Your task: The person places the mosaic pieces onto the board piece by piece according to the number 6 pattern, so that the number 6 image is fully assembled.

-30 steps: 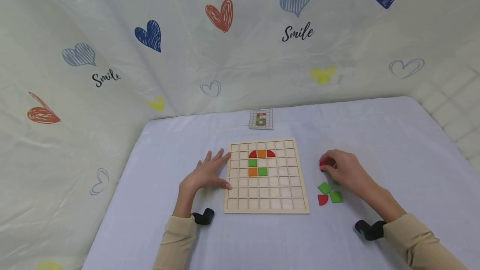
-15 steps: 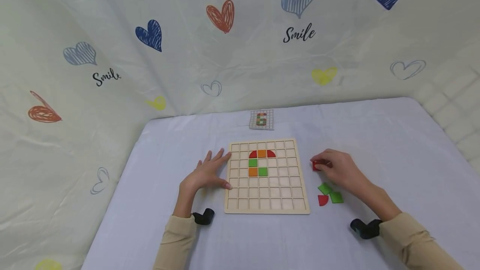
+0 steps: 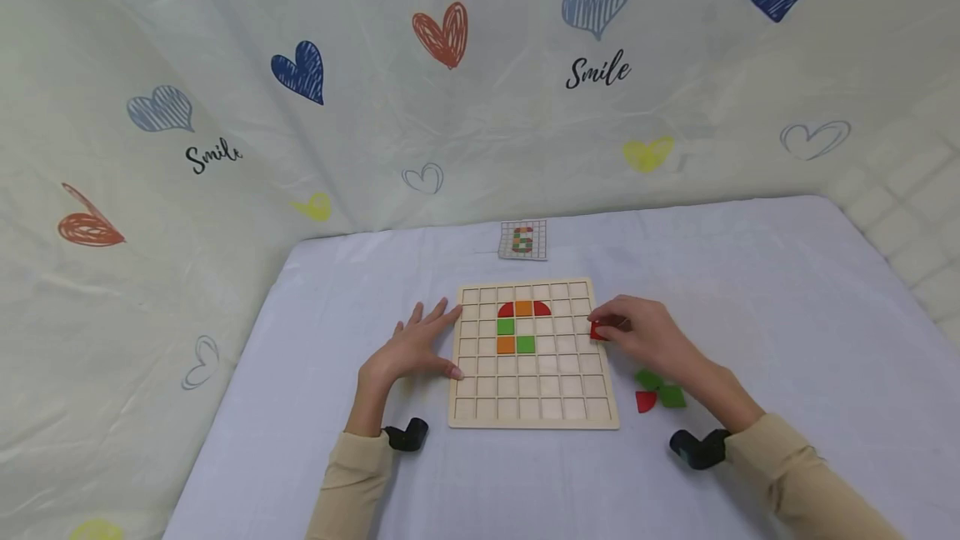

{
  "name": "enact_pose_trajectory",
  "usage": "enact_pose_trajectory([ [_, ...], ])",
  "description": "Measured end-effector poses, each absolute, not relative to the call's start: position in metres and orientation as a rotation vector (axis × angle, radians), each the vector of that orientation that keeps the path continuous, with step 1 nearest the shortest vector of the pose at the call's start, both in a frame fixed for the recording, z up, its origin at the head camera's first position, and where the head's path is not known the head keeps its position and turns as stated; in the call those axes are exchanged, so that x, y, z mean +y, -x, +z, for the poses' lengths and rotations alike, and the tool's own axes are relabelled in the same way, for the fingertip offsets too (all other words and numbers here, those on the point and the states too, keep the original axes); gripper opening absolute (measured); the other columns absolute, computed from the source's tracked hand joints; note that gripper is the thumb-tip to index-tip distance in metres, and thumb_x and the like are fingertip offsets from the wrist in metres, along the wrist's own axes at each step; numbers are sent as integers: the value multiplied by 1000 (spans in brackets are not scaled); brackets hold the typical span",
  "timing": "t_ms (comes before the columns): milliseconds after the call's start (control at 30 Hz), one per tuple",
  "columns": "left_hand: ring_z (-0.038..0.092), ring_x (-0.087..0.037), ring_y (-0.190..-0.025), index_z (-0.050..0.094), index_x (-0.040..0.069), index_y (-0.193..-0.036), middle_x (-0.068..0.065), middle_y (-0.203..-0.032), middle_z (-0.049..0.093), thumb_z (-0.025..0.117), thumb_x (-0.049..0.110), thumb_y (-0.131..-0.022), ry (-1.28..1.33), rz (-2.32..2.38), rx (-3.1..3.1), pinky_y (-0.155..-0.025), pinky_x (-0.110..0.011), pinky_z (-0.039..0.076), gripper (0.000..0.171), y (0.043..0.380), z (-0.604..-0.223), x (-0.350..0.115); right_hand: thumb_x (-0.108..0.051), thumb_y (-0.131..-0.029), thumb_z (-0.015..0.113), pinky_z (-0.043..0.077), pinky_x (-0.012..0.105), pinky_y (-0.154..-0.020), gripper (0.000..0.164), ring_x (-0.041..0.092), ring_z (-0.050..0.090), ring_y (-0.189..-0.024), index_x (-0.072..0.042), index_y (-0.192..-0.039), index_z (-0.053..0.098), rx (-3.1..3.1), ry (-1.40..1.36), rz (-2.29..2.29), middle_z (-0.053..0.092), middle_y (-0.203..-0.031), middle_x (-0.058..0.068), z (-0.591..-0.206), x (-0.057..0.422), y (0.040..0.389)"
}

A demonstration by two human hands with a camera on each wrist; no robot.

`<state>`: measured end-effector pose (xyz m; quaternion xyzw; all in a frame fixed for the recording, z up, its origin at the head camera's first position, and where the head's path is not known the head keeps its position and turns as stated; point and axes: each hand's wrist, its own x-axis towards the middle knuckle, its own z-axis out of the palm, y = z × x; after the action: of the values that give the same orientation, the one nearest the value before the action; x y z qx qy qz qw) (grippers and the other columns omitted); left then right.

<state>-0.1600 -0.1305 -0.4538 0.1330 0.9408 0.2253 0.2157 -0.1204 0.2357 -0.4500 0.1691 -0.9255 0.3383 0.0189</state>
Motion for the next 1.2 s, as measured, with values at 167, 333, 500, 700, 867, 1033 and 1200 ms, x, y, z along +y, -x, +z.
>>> enact_pose_trajectory([
  [167,-2,-41,-160,32,25,-163,-3,-173,15,93,38,-73,-365,627,2608,-124,-70,3,109,160,-454,-131,3,-87,77,63,31,-78,23,23,71,-90,0,-109,76,-2891,-539,1082,76,-100,7,-451,224,124],
  [333,-2,-41,-160,32,25,-163,-3,-173,15,93,38,-73,-359,624,2609,-124,-69,3,109,160,-454,-132,2,-87,77,62,30,-78,22,22,71,-90,-1,-108,76,-2868,-593,1144,76,-100,6,-453,213,129],
  [500,-2,-40,-160,32,26,-163,-2,-173,15,93,38,-74,-359,631,2607,-124,-69,2,109,160,-456,-133,1,-88,77,60,25,-78,21,19,69,-89,-2,-109,77,-2884,-648,1157,75,-101,5,-455,202,133],
  [700,-3,-40,-160,32,27,-163,-1,-173,14,93,38,-74,-362,631,2607,-124,-68,2,109,160,-456,-132,2,-88,76,60,26,-75,18,16,68,-86,-3,-106,78,-2902,-661,1119,76,-99,4,-459,189,136],
  [867,-2,-40,-160,31,27,-163,-1,-173,14,93,39,-74,-365,617,2608,-125,-68,3,109,160,-454,-131,0,-89,75,60,28,-76,17,15,67,-86,-4,-105,78,-2934,-638,1101,76,-98,3,-461,182,137],
  [1033,-2,-40,-160,32,27,-163,-2,-173,15,93,38,-74,-362,618,2606,-125,-68,3,109,160,-453,-131,0,-89,76,61,32,-78,16,16,66,-85,-3,-104,78,-2931,-661,1081,76,-97,4,-463,176,138],
  [1200,-2,-40,-160,32,26,-163,-2,-173,15,93,38,-73,-360,622,2607,-125,-68,3,109,160,-453,-130,1,-88,76,61,32,-77,14,15,65,-83,-5,-101,78,-2911,-690,1057,76,-94,3,-466,172,138],
])
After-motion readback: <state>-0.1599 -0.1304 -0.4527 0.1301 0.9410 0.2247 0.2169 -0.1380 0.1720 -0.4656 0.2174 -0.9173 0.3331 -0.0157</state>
